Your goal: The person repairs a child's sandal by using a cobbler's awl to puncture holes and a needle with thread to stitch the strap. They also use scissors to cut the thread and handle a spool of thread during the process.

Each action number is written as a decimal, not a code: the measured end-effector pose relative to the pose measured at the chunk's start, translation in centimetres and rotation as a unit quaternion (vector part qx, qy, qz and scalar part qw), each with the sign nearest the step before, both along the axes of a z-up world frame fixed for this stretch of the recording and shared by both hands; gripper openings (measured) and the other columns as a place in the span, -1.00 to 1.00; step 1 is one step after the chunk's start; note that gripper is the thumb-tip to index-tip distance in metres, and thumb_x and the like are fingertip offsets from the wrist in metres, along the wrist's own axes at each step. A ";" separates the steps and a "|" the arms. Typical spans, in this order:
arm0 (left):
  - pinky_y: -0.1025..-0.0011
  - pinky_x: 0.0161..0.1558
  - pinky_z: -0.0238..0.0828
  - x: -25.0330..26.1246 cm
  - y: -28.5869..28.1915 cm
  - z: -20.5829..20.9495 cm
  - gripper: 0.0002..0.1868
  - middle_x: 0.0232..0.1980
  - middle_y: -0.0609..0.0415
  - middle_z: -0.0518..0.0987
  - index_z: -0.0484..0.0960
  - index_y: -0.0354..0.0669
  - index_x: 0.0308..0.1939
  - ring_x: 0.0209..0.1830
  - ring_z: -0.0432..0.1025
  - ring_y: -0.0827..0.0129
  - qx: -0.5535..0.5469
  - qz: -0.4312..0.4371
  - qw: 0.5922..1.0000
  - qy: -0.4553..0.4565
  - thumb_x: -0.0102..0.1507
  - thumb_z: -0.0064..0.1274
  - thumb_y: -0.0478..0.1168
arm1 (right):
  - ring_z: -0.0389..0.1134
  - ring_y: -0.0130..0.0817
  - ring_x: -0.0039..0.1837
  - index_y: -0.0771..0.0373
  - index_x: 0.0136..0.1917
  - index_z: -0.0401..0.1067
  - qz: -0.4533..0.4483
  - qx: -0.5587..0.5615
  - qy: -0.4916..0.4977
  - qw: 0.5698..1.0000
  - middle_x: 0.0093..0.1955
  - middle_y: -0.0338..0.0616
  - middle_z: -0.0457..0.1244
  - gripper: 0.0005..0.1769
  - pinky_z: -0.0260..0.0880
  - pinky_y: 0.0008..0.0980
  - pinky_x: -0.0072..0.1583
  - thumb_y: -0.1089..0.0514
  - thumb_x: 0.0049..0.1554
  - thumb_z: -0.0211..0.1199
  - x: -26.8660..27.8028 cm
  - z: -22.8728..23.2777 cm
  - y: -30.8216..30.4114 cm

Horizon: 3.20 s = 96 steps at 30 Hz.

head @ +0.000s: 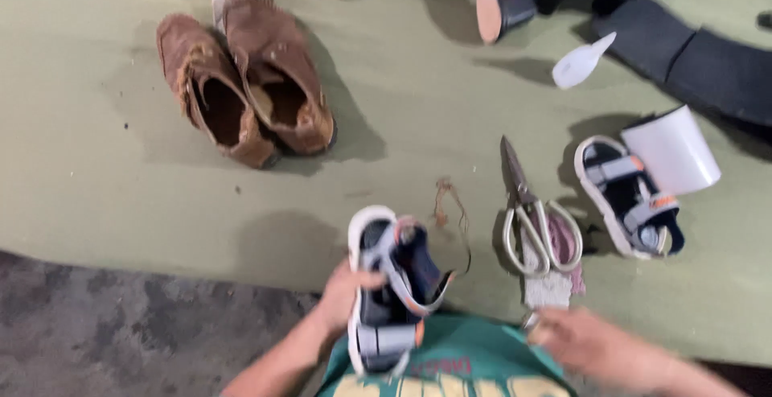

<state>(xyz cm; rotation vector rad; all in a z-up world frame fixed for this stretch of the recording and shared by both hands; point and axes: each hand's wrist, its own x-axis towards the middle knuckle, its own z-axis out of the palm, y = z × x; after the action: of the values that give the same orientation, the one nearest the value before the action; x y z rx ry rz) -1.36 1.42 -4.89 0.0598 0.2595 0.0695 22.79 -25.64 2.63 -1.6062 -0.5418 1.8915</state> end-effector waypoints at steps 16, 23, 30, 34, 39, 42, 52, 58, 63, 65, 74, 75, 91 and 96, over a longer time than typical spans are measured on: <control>-0.13 0.47 0.21 0.4 0.3 0.7 0.08 0.49 -0.48 0.27 0.08 -0.25 0.59 0.50 0.24 -0.24 0.151 -0.094 0.971 -0.161 0.12 0.40 -0.11 | 0.11 -0.44 -0.34 0.22 -0.07 0.63 0.036 0.185 -0.104 0.976 -0.35 -0.32 0.15 -0.51 0.13 -0.37 -0.30 -0.24 0.19 0.18 -0.4 3.3 -1.1; 0.28 0.16 0.55 1.9 -0.2 -2.2 -0.20 0.05 -0.06 0.70 0.59 -0.32 0.17 0.07 0.59 0.25 0.252 0.033 0.961 -0.113 -0.03 0.65 -0.09 | 0.41 -0.08 -0.06 -0.02 0.10 0.46 -0.039 -0.049 -0.569 0.820 -0.10 -0.27 0.45 -0.64 0.35 -0.25 0.05 -0.17 0.10 0.26 -0.1 -0.9 2.2; 0.29 -0.26 0.65 2.6 -1.5 -1.9 -0.22 -0.36 -0.18 0.66 0.61 -0.47 -0.17 -0.38 0.63 0.21 0.266 0.097 0.959 -0.032 -0.39 0.64 -0.24 | 0.48 -0.06 -0.02 -0.08 0.22 0.50 -0.042 0.051 -0.733 0.677 -0.05 -0.25 0.40 -0.50 0.48 -0.17 0.02 -0.36 0.17 0.27 3.5 -10.3 3.0; 0.39 -0.27 0.63 2.9 -0.7 -4.1 -0.54 -0.35 -0.02 0.68 0.65 -0.36 -0.15 -0.36 0.60 0.38 0.321 0.132 0.937 0.034 -0.07 0.48 -0.32 | 0.41 -0.14 0.17 -0.01 0.20 0.54 -0.108 0.211 -0.760 0.605 0.08 -0.25 0.34 -0.48 0.38 -0.23 0.20 -0.31 0.11 0.40 1.9 -7.3 4.4; 0.41 0.06 0.55 4.5 -1.5 -5.2 -0.54 -0.05 0.10 0.71 0.66 -0.16 0.02 -0.07 0.55 0.49 0.459 0.151 0.873 0.067 0.09 0.47 -0.18 | 0.36 -0.25 0.22 0.10 0.07 0.58 -0.137 0.376 -0.604 0.689 0.22 0.02 0.28 -0.74 0.39 -0.29 0.28 0.17 0.07 0.40 -4.0 0.7 6.1; 0.44 -0.01 0.55 5.2 -3.1 -4.9 -0.60 -0.13 0.20 0.69 0.68 -0.12 -0.03 -0.14 0.51 0.55 0.488 0.112 0.864 0.057 0.11 0.45 -0.15 | 0.35 -0.09 0.19 0.11 -0.01 0.60 -0.061 0.385 -0.616 0.684 0.21 -0.04 0.30 -0.87 0.30 -0.19 0.21 0.16 0.15 0.30 -4.2 0.1 7.4; 0.33 0.41 0.21 5.3 -2.9 -3.1 -0.83 0.39 -0.11 0.43 0.58 -0.18 0.05 0.40 0.33 0.29 0.523 0.189 0.828 0.068 0.42 -0.03 -0.24 | 0.28 -0.03 -0.04 0.13 -0.11 0.57 0.025 0.233 -0.539 0.809 -0.19 -0.08 0.24 -0.87 0.35 -0.11 -0.03 0.15 0.06 0.26 -3.9 -4.7 7.0; 0.43 0.18 0.53 6.2 -1.9 -0.7 -0.83 -0.04 -0.07 0.73 0.80 -0.15 -0.17 0.11 0.57 0.35 0.588 0.181 0.763 0.198 0.33 0.12 -0.21 | 0.30 -0.12 -0.15 0.10 -0.14 0.57 0.022 0.237 -0.549 0.802 -0.24 -0.17 0.18 -0.84 0.33 -0.17 -0.11 0.02 0.16 0.25 -3.8 -5.2 6.8; 0.47 -0.04 0.59 5.9 -0.6 -1.5 -0.80 -0.12 -0.04 0.71 0.75 -0.25 -0.19 -0.11 0.59 0.37 0.569 0.219 0.768 0.196 0.38 0.05 -0.24 | 0.30 -0.16 -0.15 0.10 -0.11 0.52 0.049 0.212 -0.524 0.823 -0.21 -0.20 0.24 -0.55 0.29 -0.20 -0.10 -0.24 0.25 0.01 -3.5 -3.9 6.8; 0.40 -0.12 0.57 5.7 0.2 -2.8 -0.77 -0.27 -0.13 0.69 0.68 -0.36 -0.25 -0.24 0.57 0.26 0.440 0.230 0.845 0.201 0.40 0.01 -0.27 | 0.29 -0.26 -0.11 0.02 -0.13 0.48 0.063 0.184 -0.554 0.809 -0.23 -0.31 0.20 -0.41 0.30 -0.23 -0.10 -0.51 0.00 0.30 -3.1 -5.0 6.3; 0.20 -0.05 0.57 5.7 2.2 -1.3 -0.72 -0.53 0.16 0.32 0.61 -0.22 -0.36 -0.42 0.30 0.39 0.350 0.215 0.890 0.200 0.41 0.00 -0.18 | 0.18 -0.18 -0.31 0.12 -0.40 0.29 0.015 0.202 -0.599 0.775 -0.40 -0.23 0.10 -0.48 0.16 -0.15 -0.32 -0.26 0.20 0.20 -3.6 -7.7 5.6; 0.20 -0.05 0.57 5.6 2.7 -0.9 -0.72 -0.53 0.16 0.32 0.61 -0.22 -0.36 -0.42 0.30 0.39 0.350 0.215 0.890 0.200 0.41 0.00 -0.18 | 0.18 -0.18 -0.31 0.12 -0.40 0.29 0.015 0.202 -0.599 0.775 -0.40 -0.23 0.10 -0.48 0.16 -0.15 -0.32 -0.26 0.20 0.20 -3.5 -8.0 5.4; 0.54 -0.51 0.14 -1.9 11.7 3.8 -0.79 -0.37 0.02 0.61 0.66 -0.27 -0.23 -0.60 0.20 0.57 0.586 0.486 0.600 0.245 0.48 0.00 -0.32 | 0.17 -0.23 -0.34 0.10 -0.41 0.33 -0.007 0.191 -0.593 0.782 -0.42 -0.28 0.12 -0.52 0.19 -0.21 -0.31 -0.23 0.17 0.25 -3.4 -8.3 4.9; 0.17 0.33 0.61 -3.1 12.9 6.4 -0.49 -0.64 0.24 0.00 0.22 -0.09 -0.51 -0.60 -0.11 0.54 0.664 0.550 0.441 0.249 0.56 -0.05 -0.23 | 0.19 -0.22 -0.32 0.11 -0.40 0.33 0.003 0.199 -0.592 0.781 -0.45 -0.26 0.12 -0.52 0.21 -0.18 -0.30 -0.22 0.17 0.25 -3.3 -8.1 5.0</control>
<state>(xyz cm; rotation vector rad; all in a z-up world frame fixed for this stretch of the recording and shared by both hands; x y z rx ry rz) -4.46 14.33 1.49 1.5645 0.7633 1.6418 19.47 -20.63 -5.51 -2.2933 -1.3170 0.4358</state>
